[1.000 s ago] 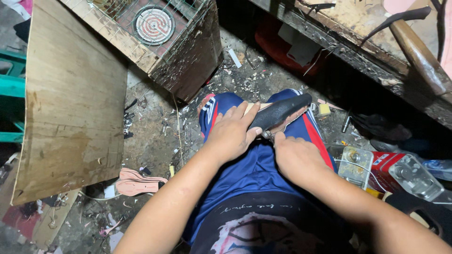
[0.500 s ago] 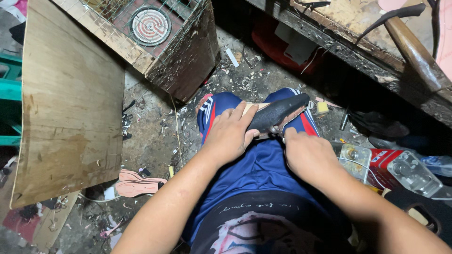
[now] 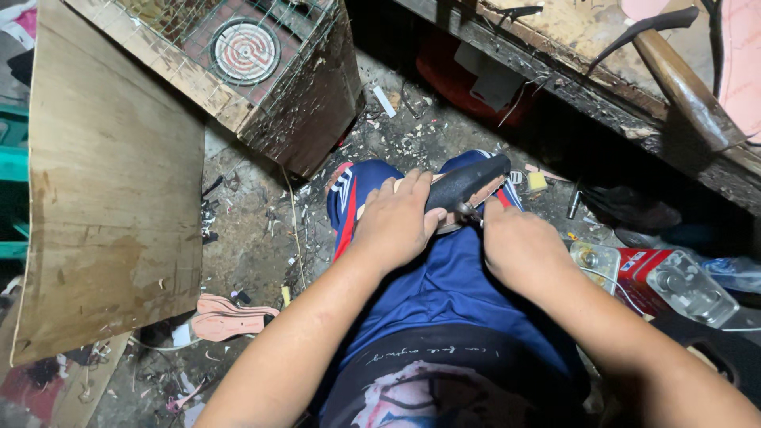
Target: The person sits on the floor of a shoemaking workshop and works a black fabric shoe upper over a last on their lap. They use pliers to pull and grip the upper material, then hammer the sole edge and upper with a cobbler's hammer, turning the shoe to work around the toe and sides.
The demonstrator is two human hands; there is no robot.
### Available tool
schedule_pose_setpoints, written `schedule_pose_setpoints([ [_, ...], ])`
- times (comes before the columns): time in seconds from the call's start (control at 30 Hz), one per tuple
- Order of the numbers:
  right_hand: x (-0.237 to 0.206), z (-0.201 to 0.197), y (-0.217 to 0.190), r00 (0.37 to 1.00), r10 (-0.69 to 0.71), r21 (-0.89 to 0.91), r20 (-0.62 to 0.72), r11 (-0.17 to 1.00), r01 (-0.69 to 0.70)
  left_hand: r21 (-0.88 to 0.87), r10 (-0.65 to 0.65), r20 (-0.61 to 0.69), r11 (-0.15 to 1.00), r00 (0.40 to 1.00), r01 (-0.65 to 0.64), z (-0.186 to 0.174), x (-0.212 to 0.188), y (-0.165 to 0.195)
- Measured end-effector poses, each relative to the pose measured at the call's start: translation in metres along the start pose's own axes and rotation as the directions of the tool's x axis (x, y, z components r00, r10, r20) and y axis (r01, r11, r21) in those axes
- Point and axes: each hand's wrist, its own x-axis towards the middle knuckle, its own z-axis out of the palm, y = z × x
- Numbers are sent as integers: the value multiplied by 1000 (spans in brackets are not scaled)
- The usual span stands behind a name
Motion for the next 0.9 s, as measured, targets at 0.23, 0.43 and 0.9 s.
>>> schedule_pose_setpoints([
  [0.23, -5, 2, 0, 998, 41, 7, 45, 999, -41, -13, -46, 87, 999, 995, 47, -3, 8, 7],
  [0.43, 8, -5, 12, 999, 37, 78, 21, 996, -39, -90, -83, 92, 992, 992, 92, -2, 25, 13],
  [0.9, -22, -9, 12, 992, -37, -104, 124, 993, 50, -121, -67, 121, 989, 990, 81, -3, 45, 16],
])
